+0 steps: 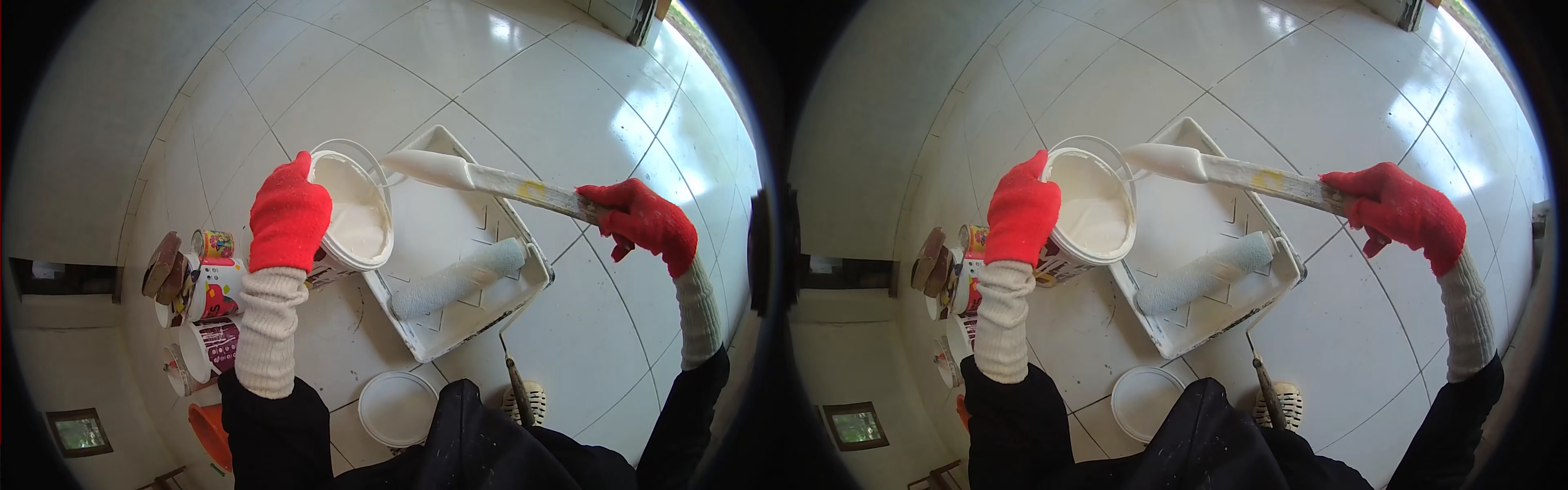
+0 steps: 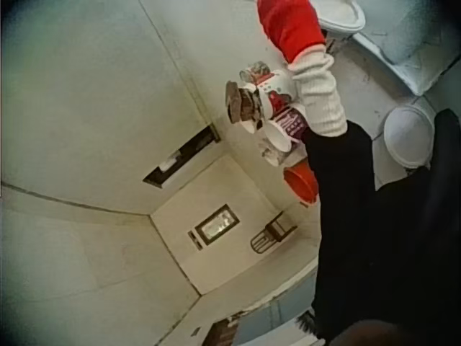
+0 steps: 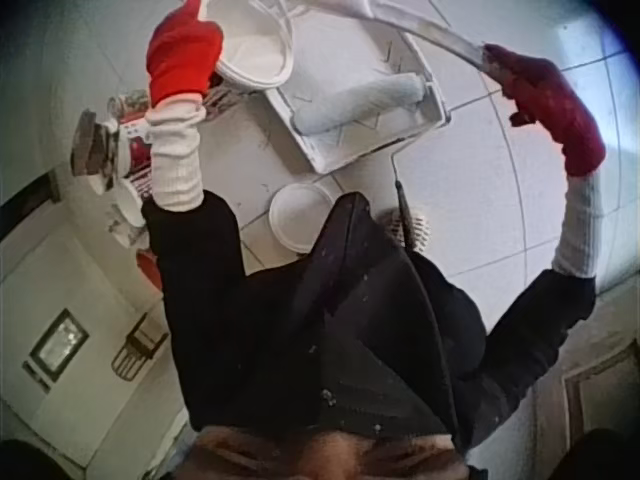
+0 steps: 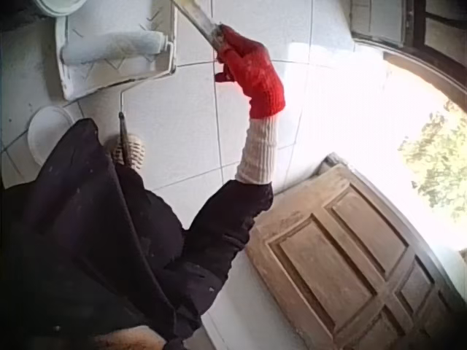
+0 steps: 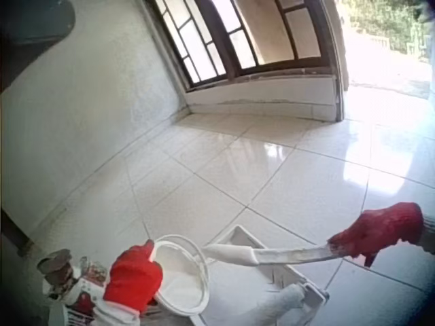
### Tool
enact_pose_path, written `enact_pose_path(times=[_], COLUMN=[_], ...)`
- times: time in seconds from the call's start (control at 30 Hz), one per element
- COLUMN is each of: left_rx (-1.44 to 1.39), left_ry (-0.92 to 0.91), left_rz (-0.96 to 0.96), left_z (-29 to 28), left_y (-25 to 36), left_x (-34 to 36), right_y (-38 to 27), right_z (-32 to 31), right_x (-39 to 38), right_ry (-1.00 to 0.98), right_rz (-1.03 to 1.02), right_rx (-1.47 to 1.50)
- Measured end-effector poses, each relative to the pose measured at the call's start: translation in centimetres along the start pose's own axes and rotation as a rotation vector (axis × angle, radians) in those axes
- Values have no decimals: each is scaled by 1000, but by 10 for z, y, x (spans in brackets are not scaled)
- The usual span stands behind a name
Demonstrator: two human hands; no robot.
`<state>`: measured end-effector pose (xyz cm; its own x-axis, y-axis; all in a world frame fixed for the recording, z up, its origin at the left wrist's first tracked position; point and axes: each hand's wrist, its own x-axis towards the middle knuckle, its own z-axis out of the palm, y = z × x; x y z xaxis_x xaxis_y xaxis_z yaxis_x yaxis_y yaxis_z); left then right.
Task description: The person places a lid on a paint bucket, stirs the white paint in a tray with a wooden stick, and coats a paint roller by rolling it back and forth in the tray.
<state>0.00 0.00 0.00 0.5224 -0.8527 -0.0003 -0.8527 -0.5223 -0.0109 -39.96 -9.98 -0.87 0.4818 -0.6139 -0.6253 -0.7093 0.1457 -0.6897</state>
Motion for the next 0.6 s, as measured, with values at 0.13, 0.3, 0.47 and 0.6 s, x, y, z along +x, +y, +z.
enact_pose_path(times=[0.13,0.3,0.47,0.6], left_rx=[-59,-70,-240,-455], left_ry=[62,-14,61,68], left_rz=[-3,-59,-82,-154], left_z=[3,-23,-5,11], left_y=[-11,-31,-90,-127], left_x=[3,-7,-7,-24], right_y=[-1,-16,-22,-26], right_z=[4,22,42,57], right_x=[2,4,12,8], right_ry=[98,192,399,483], right_rz=[-95,-311,-577,-662], right_rx=[-180,-476,-783,-956])
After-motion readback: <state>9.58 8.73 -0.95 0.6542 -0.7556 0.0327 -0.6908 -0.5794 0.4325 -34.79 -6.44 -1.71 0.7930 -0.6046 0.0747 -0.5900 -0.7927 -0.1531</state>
